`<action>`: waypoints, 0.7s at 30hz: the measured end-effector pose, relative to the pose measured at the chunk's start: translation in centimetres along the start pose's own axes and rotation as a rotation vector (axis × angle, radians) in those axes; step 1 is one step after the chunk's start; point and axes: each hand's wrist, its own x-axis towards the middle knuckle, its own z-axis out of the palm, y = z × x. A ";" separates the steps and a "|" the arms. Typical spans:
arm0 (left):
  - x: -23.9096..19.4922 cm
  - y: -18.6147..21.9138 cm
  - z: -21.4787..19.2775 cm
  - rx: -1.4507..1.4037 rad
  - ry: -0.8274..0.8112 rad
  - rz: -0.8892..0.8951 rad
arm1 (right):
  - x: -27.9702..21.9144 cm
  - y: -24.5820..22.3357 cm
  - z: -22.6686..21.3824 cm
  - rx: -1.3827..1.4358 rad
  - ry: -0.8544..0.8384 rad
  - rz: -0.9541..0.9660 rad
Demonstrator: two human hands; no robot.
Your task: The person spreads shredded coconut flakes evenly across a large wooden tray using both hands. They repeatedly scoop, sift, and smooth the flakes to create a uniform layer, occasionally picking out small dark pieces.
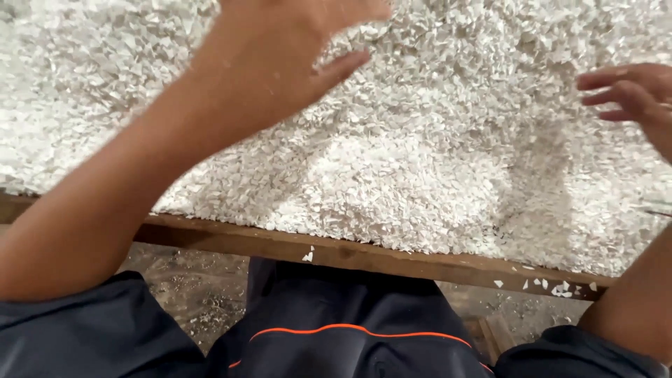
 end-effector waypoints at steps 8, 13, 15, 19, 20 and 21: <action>-1.5 3.0 4.5 0.137 -0.169 -0.012 | -1.9 -8.3 3.6 -0.632 0.198 -0.438; -2.0 4.6 8.3 0.094 -0.351 0.124 | 0.0 -12.3 8.0 -0.722 0.199 -0.681; -3.0 5.0 11.1 0.028 -0.326 0.241 | 0.7 -12.9 10.1 -0.804 0.198 -0.782; -3.3 4.7 11.9 -0.047 -0.263 0.405 | 1.4 -13.9 14.0 -0.685 0.044 -0.908; -3.5 4.5 12.0 -0.034 -0.292 0.410 | 1.4 -14.3 15.0 -0.758 -0.009 -0.903; -3.7 4.2 12.1 -0.022 -0.321 0.416 | 1.3 -14.6 15.9 -0.832 -0.061 -0.895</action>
